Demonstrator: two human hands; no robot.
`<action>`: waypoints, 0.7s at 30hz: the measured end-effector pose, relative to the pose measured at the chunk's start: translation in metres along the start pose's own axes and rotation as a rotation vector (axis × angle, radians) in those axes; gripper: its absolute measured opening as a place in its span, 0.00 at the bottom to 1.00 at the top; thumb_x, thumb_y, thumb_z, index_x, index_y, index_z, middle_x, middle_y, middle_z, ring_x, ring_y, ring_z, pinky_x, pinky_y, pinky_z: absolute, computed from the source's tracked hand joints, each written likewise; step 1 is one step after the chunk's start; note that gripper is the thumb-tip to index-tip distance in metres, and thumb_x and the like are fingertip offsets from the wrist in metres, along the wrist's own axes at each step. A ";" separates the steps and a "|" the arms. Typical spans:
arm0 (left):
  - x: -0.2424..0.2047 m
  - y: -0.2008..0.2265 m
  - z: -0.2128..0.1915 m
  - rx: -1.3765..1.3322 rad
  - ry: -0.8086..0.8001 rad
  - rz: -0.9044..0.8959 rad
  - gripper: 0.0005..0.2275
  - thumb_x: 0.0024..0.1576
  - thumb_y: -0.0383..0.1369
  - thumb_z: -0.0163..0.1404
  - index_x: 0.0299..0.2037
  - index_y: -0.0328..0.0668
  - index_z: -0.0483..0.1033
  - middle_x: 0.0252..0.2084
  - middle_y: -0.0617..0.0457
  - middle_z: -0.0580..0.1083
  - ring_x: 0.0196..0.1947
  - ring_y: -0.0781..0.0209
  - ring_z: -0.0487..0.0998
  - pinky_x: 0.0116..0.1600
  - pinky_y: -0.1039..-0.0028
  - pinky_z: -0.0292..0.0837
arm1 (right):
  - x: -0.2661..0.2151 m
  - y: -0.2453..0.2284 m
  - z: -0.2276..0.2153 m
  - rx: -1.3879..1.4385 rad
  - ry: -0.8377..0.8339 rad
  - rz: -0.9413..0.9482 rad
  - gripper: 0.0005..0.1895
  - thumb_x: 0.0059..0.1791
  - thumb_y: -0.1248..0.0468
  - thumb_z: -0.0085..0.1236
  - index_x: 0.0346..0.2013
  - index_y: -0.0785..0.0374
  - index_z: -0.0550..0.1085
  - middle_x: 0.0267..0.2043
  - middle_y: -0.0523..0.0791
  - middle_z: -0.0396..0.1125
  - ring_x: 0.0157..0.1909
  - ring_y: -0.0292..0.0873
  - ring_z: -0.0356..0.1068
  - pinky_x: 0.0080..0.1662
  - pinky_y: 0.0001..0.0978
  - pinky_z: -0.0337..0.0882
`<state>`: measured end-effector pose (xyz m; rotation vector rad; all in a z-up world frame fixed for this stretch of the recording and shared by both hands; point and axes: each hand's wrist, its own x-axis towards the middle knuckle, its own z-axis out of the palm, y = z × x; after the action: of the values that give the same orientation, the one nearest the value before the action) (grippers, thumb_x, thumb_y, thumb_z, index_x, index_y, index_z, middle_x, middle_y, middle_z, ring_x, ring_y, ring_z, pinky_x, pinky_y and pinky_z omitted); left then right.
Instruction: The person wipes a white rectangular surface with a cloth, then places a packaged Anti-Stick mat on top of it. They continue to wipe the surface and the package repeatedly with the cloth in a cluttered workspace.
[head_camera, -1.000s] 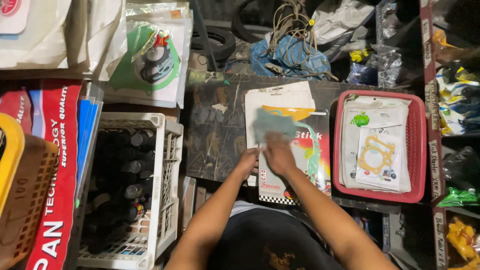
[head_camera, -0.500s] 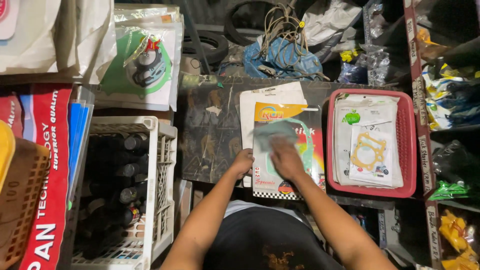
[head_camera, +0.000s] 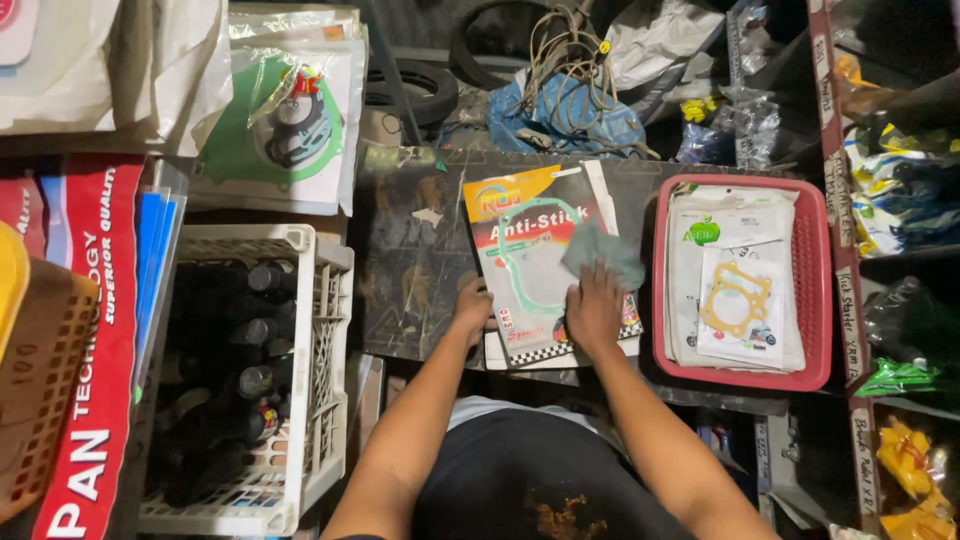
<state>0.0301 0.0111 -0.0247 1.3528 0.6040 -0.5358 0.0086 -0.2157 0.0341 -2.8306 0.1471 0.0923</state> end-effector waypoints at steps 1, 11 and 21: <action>-0.001 -0.004 0.001 0.000 0.002 -0.005 0.21 0.66 0.26 0.40 0.70 0.33 0.59 0.60 0.31 0.70 0.53 0.33 0.77 0.47 0.45 0.80 | -0.008 -0.006 0.014 0.000 -0.005 0.001 0.27 0.56 0.53 0.42 0.68 0.60 0.65 0.75 0.54 0.54 0.74 0.61 0.53 0.68 0.66 0.55; -0.019 0.010 -0.003 -0.054 -0.023 -0.188 0.26 0.63 0.34 0.49 0.71 0.41 0.59 0.61 0.30 0.67 0.48 0.29 0.79 0.43 0.44 0.82 | 0.000 0.006 -0.018 0.100 -0.097 -0.137 0.20 0.55 0.53 0.44 0.59 0.54 0.72 0.64 0.51 0.62 0.69 0.58 0.58 0.67 0.55 0.58; 0.023 -0.052 -0.007 0.058 -0.015 -0.168 0.21 0.64 0.34 0.46 0.67 0.37 0.65 0.45 0.31 0.76 0.36 0.32 0.83 0.38 0.47 0.83 | -0.079 -0.035 -0.044 0.275 -0.440 -0.585 0.26 0.56 0.50 0.43 0.67 0.52 0.68 0.73 0.52 0.57 0.74 0.64 0.51 0.70 0.59 0.53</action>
<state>0.0118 0.0107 -0.0787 1.3580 0.6982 -0.7038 -0.0642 -0.1888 0.0931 -2.3952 -0.6990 0.5091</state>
